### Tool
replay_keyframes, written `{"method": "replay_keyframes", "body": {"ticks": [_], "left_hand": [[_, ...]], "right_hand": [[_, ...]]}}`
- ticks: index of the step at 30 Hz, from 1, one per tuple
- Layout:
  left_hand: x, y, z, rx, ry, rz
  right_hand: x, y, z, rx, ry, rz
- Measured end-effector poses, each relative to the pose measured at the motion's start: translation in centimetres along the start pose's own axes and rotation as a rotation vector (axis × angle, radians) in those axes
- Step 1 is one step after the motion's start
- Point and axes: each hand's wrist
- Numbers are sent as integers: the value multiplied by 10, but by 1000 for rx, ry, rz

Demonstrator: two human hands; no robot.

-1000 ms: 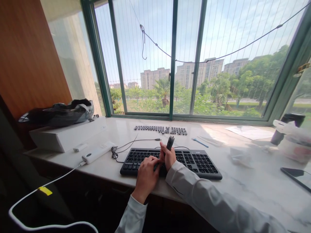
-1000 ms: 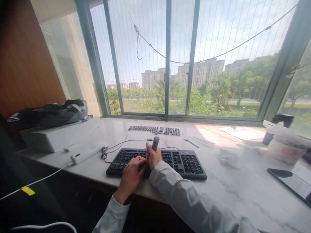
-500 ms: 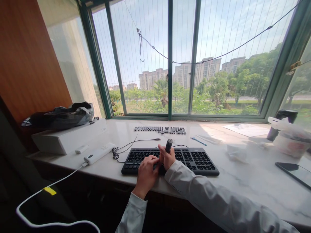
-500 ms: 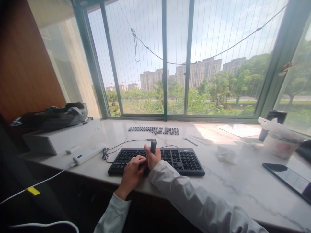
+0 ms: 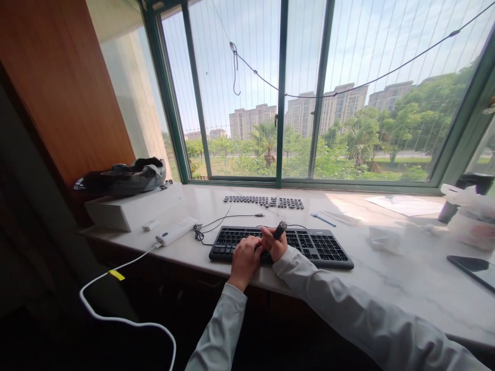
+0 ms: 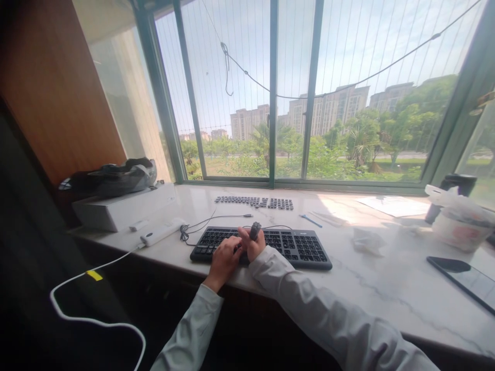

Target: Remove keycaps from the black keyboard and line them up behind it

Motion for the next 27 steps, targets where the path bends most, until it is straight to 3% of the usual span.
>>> {"method": "replay_keyframes", "body": {"ticks": [3,5,9,13,16,19,22,27], "left_hand": [[0,1,-1,-48,15,-13],[0,2,-2,-88,32,-32],[0,2,-4,-183,37,-94],[0,1,-5,-272,63,-101],[-1,1,-6,-310,102,-85],[-1,3,-6,-310,133,-69],[-2,6,-7,-283,136,-44],[-3,13,-10,-261,121,-9]], "right_hand": [[1,-12,-5,-74,-72,-33],[4,-26,-13,-245,-157,-112],[16,-48,-40,-764,-352,-422],[31,-46,-73,-1089,-508,-703],[38,-31,-93,-1122,-611,-816],[39,-14,-104,-1083,-620,-885],[36,-8,-106,-1026,-551,-830],[27,-19,-97,-1041,-528,-794]]}}
Point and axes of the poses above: each hand's wrist, its own x-axis towards the middle knuckle, its own z-axis out of the palm, y = z × x, and after that the axes turned 9 degrees about y, right-handed
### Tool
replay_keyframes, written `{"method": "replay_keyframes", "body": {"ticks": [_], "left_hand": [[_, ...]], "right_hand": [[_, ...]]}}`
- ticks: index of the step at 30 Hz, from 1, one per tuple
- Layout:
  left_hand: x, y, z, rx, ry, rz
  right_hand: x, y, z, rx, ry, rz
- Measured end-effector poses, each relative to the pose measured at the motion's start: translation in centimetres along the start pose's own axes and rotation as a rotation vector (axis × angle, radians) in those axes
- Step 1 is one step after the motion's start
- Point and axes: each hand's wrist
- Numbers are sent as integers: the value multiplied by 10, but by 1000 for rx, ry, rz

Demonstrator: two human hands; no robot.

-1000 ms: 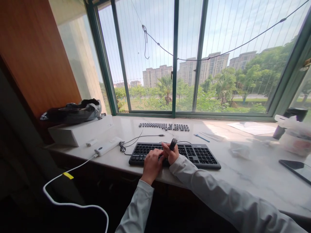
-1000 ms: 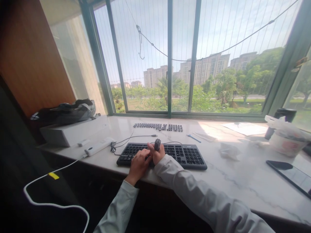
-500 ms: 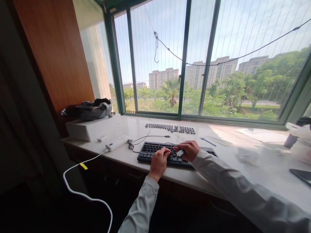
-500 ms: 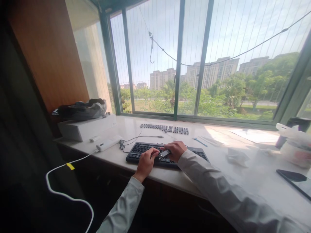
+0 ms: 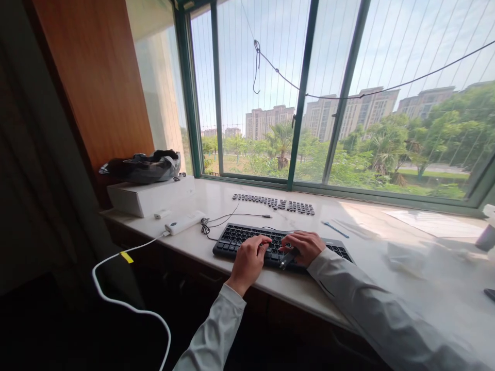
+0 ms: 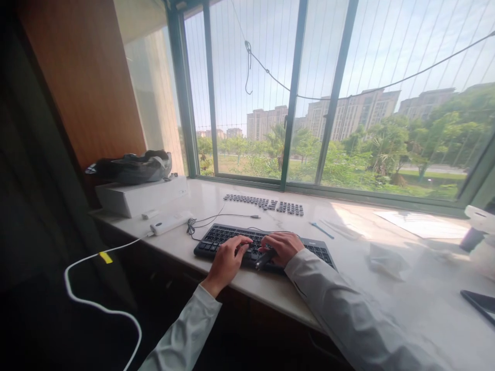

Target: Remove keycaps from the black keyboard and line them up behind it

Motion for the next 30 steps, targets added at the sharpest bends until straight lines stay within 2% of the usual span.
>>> {"method": "replay_keyframes", "body": {"ticks": [6,10,18,30], "left_hand": [[2,2,-1,25,18,-12],[5,13,1,77,11,26],[25,46,7,22,-86,-58],[33,39,6,-46,-147,-61]], "right_hand": [[9,-8,-6,-10,-20,12],[9,-7,-4,33,-21,22],[6,-3,-7,-18,136,49],[3,3,-5,-56,129,74]]}}
Point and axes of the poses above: each hand's wrist, its own x-axis towards the middle knuckle, its own z-axis out of the palm, y = z × x, and after that the axes turned 9 degrees about y, right-handed
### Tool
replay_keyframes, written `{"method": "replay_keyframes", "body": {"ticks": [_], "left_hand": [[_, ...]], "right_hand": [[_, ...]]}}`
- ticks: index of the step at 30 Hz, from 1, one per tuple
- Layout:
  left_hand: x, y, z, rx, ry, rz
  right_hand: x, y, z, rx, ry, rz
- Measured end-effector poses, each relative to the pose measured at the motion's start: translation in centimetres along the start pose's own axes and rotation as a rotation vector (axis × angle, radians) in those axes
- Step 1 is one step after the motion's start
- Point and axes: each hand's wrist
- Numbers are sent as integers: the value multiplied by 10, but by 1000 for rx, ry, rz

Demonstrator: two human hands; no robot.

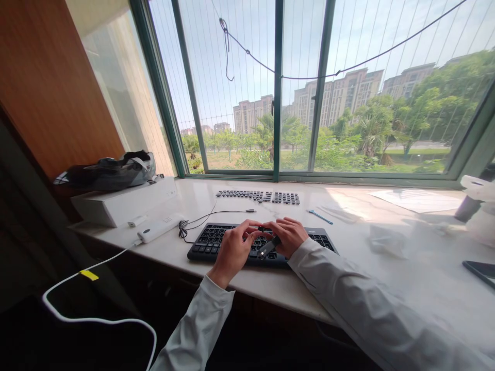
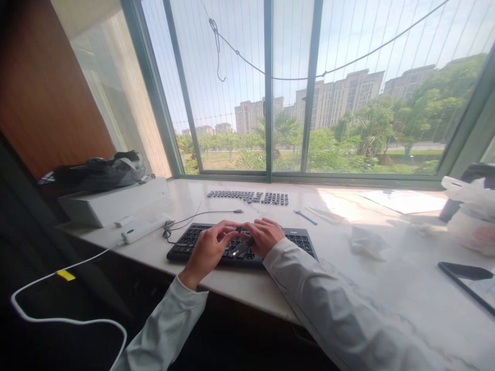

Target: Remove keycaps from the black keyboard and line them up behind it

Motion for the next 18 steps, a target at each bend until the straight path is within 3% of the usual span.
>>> {"method": "replay_keyframes", "body": {"ticks": [12,18], "left_hand": [[14,5,-3,6,-27,26],[13,9,1,19,28,39]], "right_hand": [[-4,5,2,-11,-6,99],[-3,5,0,-44,7,153]]}}
Point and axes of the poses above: each hand's wrist, its own x-axis towards the middle knuckle, its own z-axis out of the palm, y = z × x, and after that the axes turned 9 degrees about y, right-handed
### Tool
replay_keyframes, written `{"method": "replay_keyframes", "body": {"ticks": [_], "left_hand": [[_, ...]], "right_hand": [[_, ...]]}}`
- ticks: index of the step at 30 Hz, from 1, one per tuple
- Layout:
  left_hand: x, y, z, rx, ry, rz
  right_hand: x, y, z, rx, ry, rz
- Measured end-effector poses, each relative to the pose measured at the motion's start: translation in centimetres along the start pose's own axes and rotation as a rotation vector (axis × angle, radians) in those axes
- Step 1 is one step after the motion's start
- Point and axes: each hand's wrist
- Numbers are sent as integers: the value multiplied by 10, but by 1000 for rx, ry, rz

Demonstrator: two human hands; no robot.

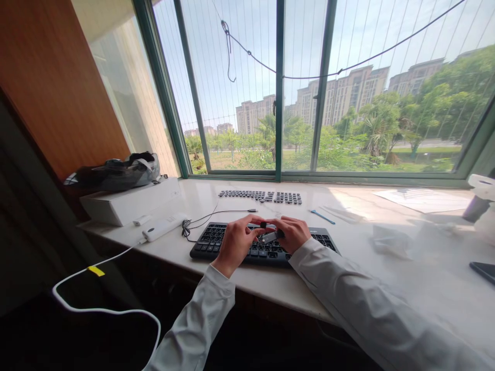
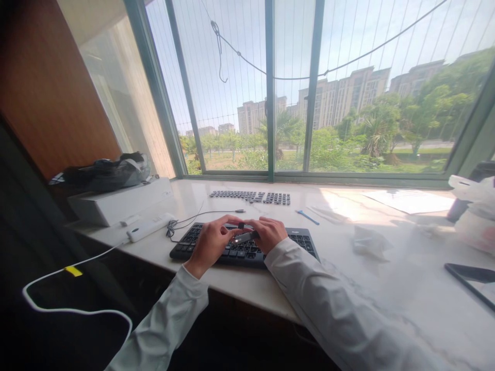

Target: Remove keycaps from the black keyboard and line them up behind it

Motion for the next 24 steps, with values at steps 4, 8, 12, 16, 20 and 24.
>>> {"method": "replay_keyframes", "body": {"ticks": [4,8,12,16,20,24], "left_hand": [[-1,0,3,39,36,22],[1,-3,1,121,31,56],[6,-8,-7,156,-36,112],[12,-11,-13,245,-79,199],[17,-10,-13,270,-119,231],[21,-5,-10,236,-123,177]], "right_hand": [[0,1,0,-1,29,-24],[0,2,0,10,25,-61],[-1,1,1,32,45,-86],[0,0,3,37,51,-88],[0,0,4,7,12,-67],[1,0,3,-4,-22,-8]]}}
Point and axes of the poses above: each hand's wrist, its own x-axis towards the middle knuckle, its own z-axis out of the palm, y = z × x, and after that the axes turned 9 degrees about y, right-handed
